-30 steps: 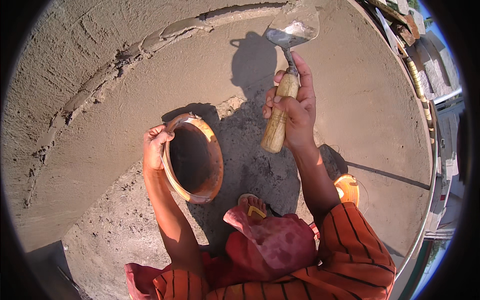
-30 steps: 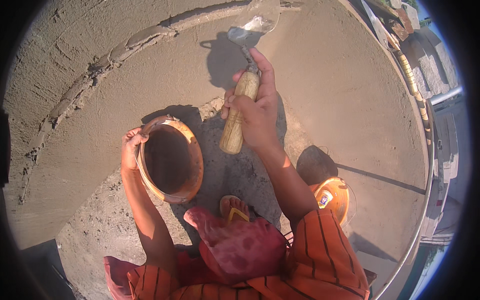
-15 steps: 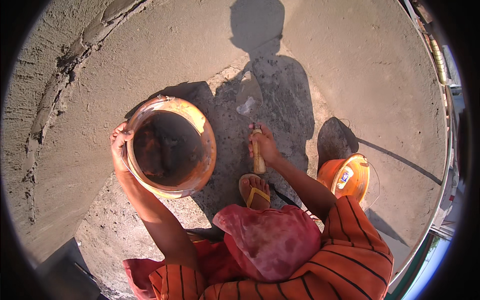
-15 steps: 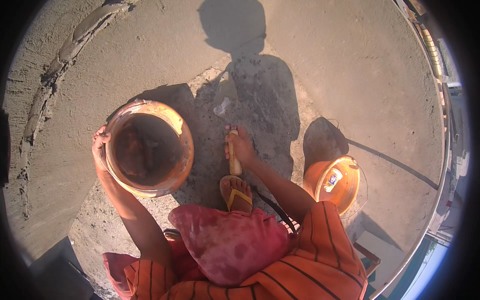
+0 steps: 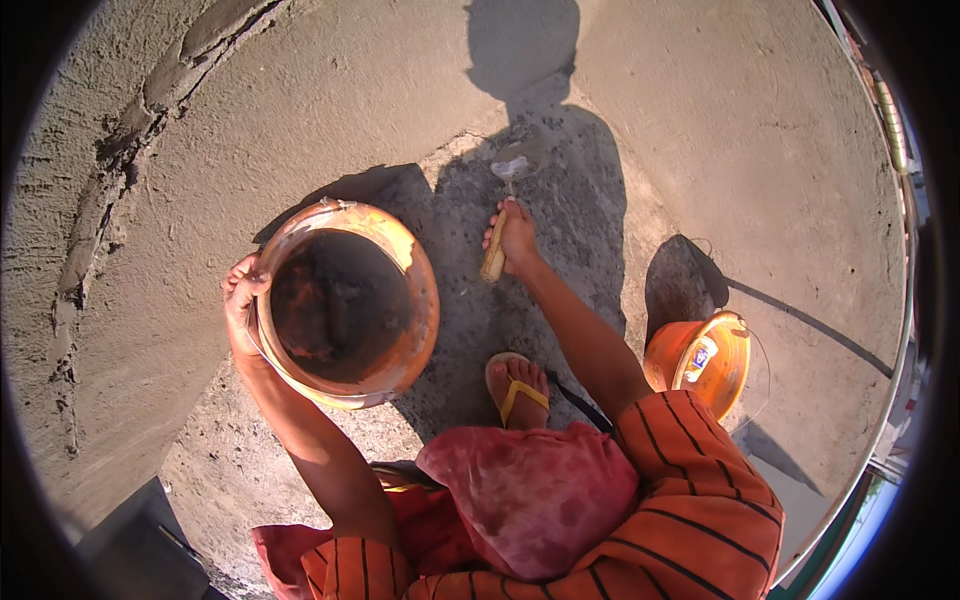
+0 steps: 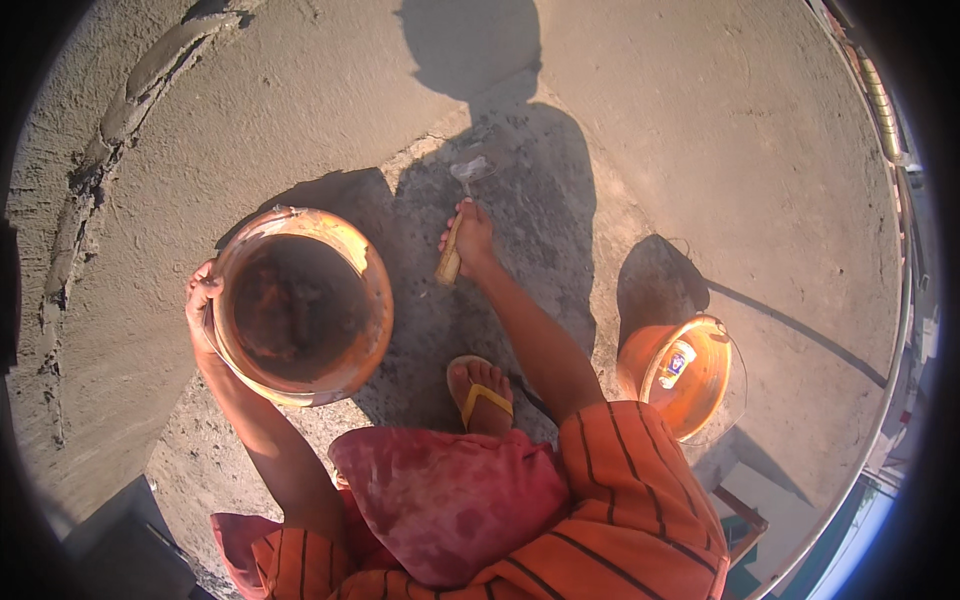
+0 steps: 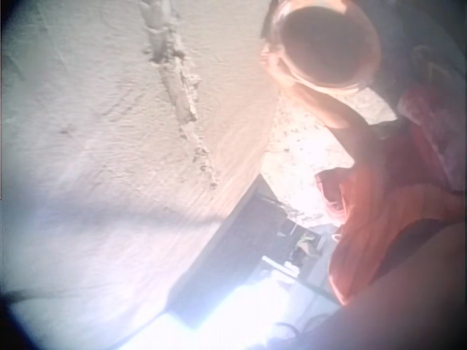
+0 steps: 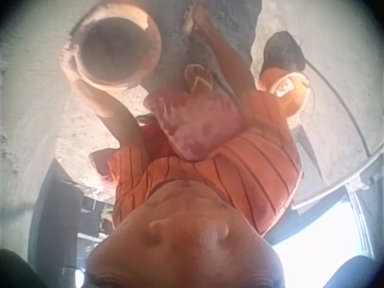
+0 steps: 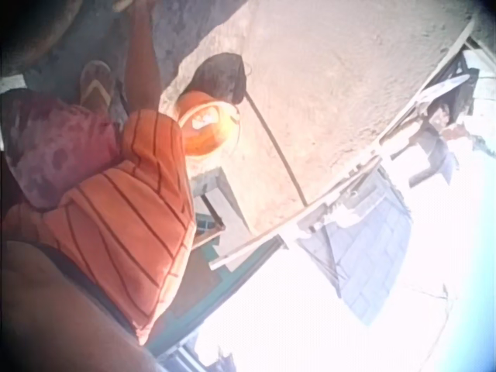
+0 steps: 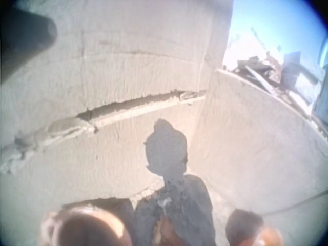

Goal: The person scoops wet cement from a bucket with a trowel and applies it to a vertical wall, smoothing the surface. The person repeatedly transfers material from the bucket to the wall, spreading and leveling the cement along a horizontal band.

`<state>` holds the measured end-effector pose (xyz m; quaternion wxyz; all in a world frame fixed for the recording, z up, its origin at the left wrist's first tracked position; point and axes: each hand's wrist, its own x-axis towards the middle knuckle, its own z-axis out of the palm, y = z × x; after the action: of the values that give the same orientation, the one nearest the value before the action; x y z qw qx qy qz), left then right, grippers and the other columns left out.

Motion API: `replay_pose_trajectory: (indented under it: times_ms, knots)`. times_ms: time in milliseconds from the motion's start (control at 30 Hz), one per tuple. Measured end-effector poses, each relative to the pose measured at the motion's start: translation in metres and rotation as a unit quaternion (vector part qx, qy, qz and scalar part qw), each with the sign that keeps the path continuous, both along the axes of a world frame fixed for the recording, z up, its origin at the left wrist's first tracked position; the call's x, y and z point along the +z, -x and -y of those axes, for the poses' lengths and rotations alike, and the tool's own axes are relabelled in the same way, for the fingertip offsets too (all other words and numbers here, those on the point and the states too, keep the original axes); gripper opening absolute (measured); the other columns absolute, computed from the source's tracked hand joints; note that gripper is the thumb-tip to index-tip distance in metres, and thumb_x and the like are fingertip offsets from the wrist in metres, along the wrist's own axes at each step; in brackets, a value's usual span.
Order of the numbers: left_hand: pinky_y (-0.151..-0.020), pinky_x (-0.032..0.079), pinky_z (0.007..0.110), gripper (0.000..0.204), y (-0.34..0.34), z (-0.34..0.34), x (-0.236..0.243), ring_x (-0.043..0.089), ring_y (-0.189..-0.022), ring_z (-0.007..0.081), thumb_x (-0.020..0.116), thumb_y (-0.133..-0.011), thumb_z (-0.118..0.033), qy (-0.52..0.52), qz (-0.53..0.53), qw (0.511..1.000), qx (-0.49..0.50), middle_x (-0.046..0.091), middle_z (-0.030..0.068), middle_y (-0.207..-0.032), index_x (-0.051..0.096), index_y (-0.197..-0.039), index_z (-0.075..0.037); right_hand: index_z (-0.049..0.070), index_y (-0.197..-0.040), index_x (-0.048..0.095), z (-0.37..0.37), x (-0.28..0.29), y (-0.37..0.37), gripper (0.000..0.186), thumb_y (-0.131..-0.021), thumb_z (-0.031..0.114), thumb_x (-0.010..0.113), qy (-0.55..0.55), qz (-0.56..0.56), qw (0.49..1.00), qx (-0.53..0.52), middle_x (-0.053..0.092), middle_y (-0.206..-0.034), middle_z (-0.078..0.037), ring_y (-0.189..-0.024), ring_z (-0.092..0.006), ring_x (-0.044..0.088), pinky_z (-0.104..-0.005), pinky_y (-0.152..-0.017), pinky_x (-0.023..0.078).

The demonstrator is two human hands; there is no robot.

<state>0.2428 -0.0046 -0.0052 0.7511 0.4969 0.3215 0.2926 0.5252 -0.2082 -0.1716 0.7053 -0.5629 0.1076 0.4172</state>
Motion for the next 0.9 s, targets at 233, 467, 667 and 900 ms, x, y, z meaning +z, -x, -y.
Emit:
replay_pose_trajectory:
  times_ms: [233, 467, 667, 900]
  knots:
    - [-0.055, 0.037, 0.02, 0.011, 0.0, 0.0, -0.002, 0.041, -0.056, 0.0059, 0.058, -0.067, -0.012, 0.007, -0.004, 1.0, 0.002, 0.048, -0.0031, -0.064, 0.049, -0.066, -0.005, 0.011, -0.095, 0.042, -0.046, 0.0, -0.026, 0.025, -0.095, 0.036, 0.041, -0.051, -0.027, 0.998, 0.008, 0.046, -0.072, -0.005, -0.053, -0.016, 0.046, -0.033, -0.045, 0.043]
    - [-0.052, 0.027, 0.02, 0.014, -0.005, 0.005, 0.002, 0.033, -0.056, 0.0041, 0.06, -0.065, -0.013, -0.011, -0.014, 1.0, 0.019, 0.04, -0.0069, -0.061, 0.047, -0.063, -0.009, 0.017, -0.091, 0.042, -0.036, -0.002, -0.025, 0.019, -0.093, 0.036, 0.043, -0.239, -0.098, 0.966, -0.001, 0.046, -0.069, -0.001, -0.055, -0.0144, 0.045, -0.0297, -0.046, 0.039]
    - [-0.052, 0.027, 0.019, 0.013, -0.003, 0.005, 0.0, 0.034, -0.054, 0.0036, 0.061, -0.064, -0.013, -0.006, 0.001, 1.0, 0.027, 0.041, -0.0073, -0.06, 0.049, -0.063, -0.009, 0.013, -0.107, 0.044, -0.017, 0.109, -0.03, 0.022, -0.087, 0.021, 0.042, -0.31, 0.058, 0.949, -0.006, 0.048, -0.075, -0.004, -0.057, -0.0152, 0.049, -0.0311, -0.048, 0.044]
    - [-0.052, 0.036, 0.019, 0.012, 0.0, -0.002, -0.004, 0.041, -0.053, 0.0045, 0.062, -0.065, -0.009, 0.02, 0.027, 0.997, 0.069, 0.047, -0.0055, -0.062, 0.05, -0.065, -0.009, 0.015, -0.144, 0.022, -0.02, 0.25, -0.036, 0.061, -0.086, 0.013, 0.042, -0.292, 0.279, 0.915, 0.01, 0.049, -0.085, -0.006, -0.062, -0.0129, 0.051, -0.0264, -0.05, 0.047]
